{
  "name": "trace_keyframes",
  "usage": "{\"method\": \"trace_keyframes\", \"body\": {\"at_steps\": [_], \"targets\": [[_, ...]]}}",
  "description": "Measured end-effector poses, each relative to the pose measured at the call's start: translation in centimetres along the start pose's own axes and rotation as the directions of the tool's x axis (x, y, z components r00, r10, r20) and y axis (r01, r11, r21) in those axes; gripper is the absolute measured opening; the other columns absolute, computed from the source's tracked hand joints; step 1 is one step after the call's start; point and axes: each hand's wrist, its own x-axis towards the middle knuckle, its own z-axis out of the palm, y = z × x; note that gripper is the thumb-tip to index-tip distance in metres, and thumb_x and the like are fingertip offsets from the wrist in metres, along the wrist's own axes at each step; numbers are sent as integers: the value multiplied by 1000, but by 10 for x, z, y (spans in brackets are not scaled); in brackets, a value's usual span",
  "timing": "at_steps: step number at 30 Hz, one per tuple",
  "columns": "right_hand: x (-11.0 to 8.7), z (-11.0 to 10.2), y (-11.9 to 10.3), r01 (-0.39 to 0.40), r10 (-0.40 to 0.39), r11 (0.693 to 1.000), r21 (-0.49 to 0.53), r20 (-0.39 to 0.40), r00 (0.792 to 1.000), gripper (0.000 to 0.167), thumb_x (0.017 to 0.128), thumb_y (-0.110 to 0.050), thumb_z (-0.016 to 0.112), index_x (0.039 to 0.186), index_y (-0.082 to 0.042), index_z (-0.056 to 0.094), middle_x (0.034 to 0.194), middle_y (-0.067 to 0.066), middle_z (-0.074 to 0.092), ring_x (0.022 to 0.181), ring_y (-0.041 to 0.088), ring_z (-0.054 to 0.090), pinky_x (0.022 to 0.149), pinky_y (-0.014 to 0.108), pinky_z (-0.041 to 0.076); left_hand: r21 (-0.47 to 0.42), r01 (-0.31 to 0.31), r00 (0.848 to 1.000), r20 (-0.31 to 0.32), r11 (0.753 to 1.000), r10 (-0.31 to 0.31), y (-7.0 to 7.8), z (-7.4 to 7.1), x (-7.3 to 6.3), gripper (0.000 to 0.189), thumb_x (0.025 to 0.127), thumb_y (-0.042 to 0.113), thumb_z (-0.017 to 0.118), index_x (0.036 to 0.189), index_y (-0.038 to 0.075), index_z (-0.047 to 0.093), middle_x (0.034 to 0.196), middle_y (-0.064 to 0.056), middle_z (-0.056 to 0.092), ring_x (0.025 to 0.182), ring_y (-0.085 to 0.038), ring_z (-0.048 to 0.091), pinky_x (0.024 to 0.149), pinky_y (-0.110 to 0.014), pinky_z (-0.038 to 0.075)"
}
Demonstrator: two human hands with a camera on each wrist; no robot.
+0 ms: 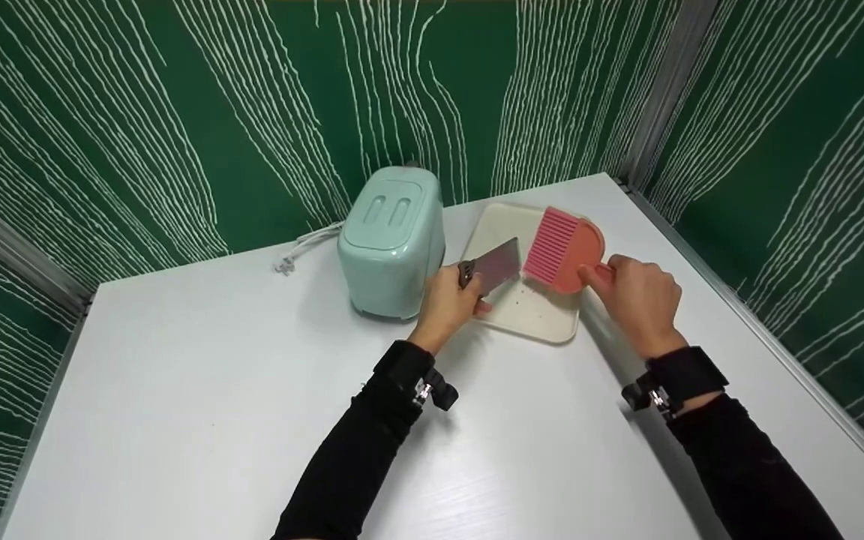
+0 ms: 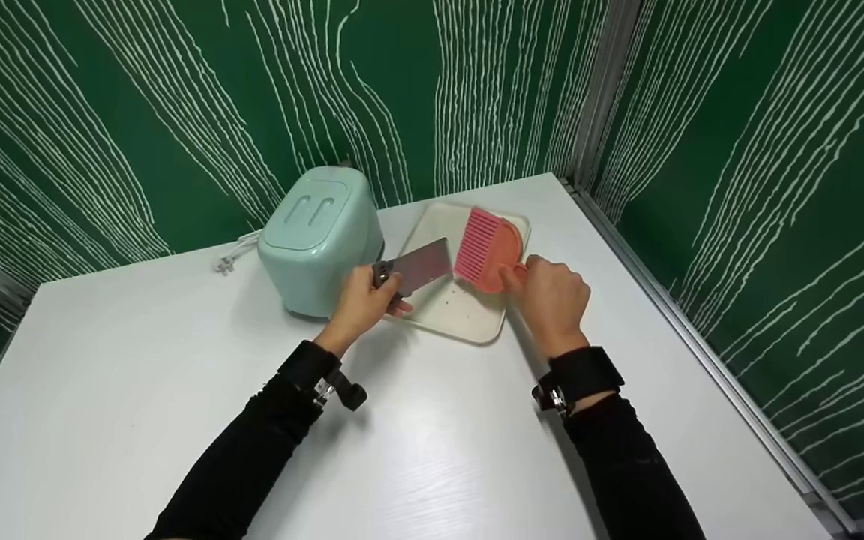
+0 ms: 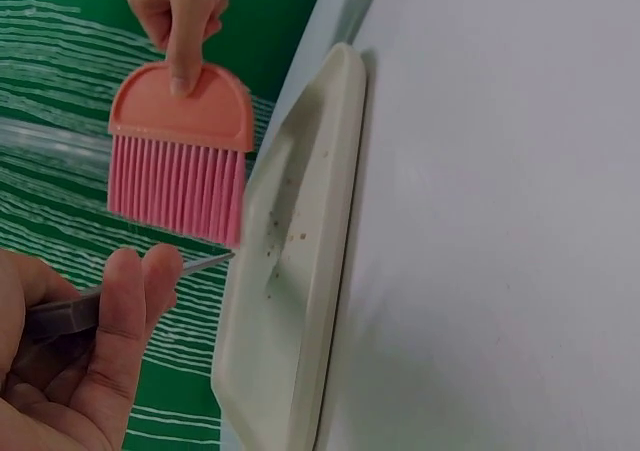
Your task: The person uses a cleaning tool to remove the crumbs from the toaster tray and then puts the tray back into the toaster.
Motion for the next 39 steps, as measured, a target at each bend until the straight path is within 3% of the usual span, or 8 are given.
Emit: {"method": "trace_keyframes", "body": {"at_steps": [6,12,19,30,35,39], "targets": [[-2,-4,-11,50,-49,998,24,-32,998,52,96,-47,80,67,-9,59,54,10,51,50,36,55,48,35,25,-34,0,1000,6,999,0,-1,1,1,23,108,10,60,121,-4,72,100,-21,80,66,-19,80,54,-22,60],[-3,-2,-18,84,-83,995,44,-25,996,55,95,-47,80,63,-14,51,54,2,44,49,28,48,48,34,26,-60,-19,1000,19,998,20,0,1,1,18,109,10,58,106,-3,71,94,-21,80,67,-19,80,54,-20,59],[-2,4,-4,29,-29,1000,12,27,999,51,96,-47,80,67,-11,60,55,7,52,52,32,54,48,34,26,-52,-21,1000,15,998,22,2,1,-1,19,108,9,60,115,-4,72,95,-19,81,67,-18,80,54,-21,59],[0,-2,14,-18,18,1000,11,3,1000,51,97,-49,79,75,-4,70,57,13,58,55,38,58,49,35,26,-36,-2,1000,19,999,3,2,4,-2,21,109,11,62,120,-3,72,98,-19,81,68,-17,80,55,-22,60],[-1,-13,12,-27,27,997,74,3,1000,54,96,-46,80,63,-9,58,54,7,50,53,31,51,49,35,24,-75,-1,999,32,997,3,0,2,0,22,109,10,61,121,-4,71,95,-20,80,69,-18,81,58,-23,62],[-3,-17,3,-84,75,982,168,58,996,60,96,-49,78,57,-17,44,52,-5,38,54,21,40,51,34,23,-137,11,999,46,990,-5,-3,3,1,17,108,9,60,111,-4,71,92,-22,79,68,-19,81,62,-27,65]]}}
